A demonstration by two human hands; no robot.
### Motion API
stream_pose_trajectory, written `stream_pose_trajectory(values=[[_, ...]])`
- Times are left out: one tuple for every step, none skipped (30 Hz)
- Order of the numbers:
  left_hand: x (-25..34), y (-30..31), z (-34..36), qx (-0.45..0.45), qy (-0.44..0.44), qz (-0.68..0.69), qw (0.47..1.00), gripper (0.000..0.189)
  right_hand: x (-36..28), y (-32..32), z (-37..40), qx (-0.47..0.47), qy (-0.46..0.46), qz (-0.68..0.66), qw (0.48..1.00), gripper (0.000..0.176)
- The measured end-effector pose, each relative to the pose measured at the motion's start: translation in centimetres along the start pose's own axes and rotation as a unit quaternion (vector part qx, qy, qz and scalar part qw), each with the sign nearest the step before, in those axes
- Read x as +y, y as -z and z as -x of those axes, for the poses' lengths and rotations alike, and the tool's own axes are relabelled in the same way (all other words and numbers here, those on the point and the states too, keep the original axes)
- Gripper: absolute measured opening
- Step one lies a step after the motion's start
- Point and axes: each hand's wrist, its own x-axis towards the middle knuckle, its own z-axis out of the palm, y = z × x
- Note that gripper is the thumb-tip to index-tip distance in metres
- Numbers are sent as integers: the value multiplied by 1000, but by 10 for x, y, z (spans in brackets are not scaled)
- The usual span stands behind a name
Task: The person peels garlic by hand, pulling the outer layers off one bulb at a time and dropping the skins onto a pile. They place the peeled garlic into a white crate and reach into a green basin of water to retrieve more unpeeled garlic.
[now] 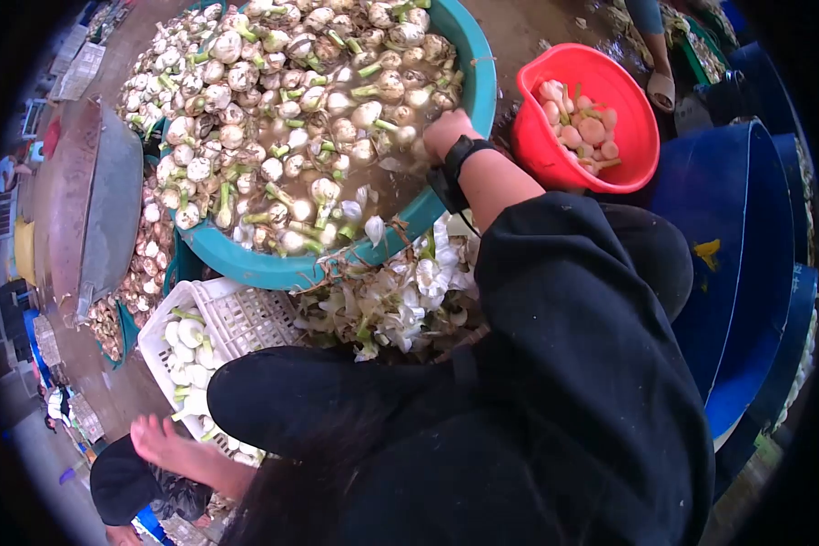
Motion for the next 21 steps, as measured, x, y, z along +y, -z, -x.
stream_pose_trajectory(values=[[15,-21,14,-57,-4,14,998,34,-9,7,-3,-47,-5,-32,998,28],[25,-47,31,-89,28,29,995,31,-16,11,-1,-48,18,-57,997,33],[13,-71,50,-196,-15,60,979,28,-26,16,7,-40,13,-112,993,34],[30,-102,77,-268,122,190,936,29,-38,21,17,-31,8,-166,986,37],[19,-125,101,-393,227,206,867,36,-54,24,30,-2,13,-246,969,39],[41,-143,120,-414,435,267,753,46,-72,28,45,27,18,-324,946,40],[39,-161,140,-431,522,246,693,55,-88,39,69,56,41,-367,928,38],[29,-175,153,-453,561,217,658,74,-103,51,94,84,62,-411,906,36],[25,-184,158,-460,579,229,633,64,-116,54,112,102,104,-429,891,32],[21,-189,160,-467,562,286,620,53,-126,55,125,119,145,-449,874,29],[17,-190,160,-454,531,256,668,48,-133,57,135,115,144,-449,874,29],[15,-189,159,-440,497,227,713,44,-138,58,142,156,169,-388,892,25],[15,-187,159,-441,498,228,711,44,-141,60,147,198,194,-323,905,21],[14,-184,160,-446,479,219,724,39,-145,61,150,197,192,-321,906,21],[14,-182,160,-449,460,210,736,34,-149,62,152,192,181,-292,919,19],[14,-181,160,-449,460,213,735,34,-151,64,152,187,171,-262,931,17],[15,-181,161,-430,477,226,733,33,-153,67,153,178,162,-263,934,17],[14,-180,160,-411,492,238,730,33,-152,61,146,179,161,-260,935,17],[9,-179,157,-420,501,236,720,35,-150,51,134,109,181,-394,895,18],[7,-178,156,-421,500,238,718,35,-149,40,127,36,196,-518,832,20],[7,-176,156,-442,496,305,682,35,-149,49,131,-164,-7,-776,609,25]])
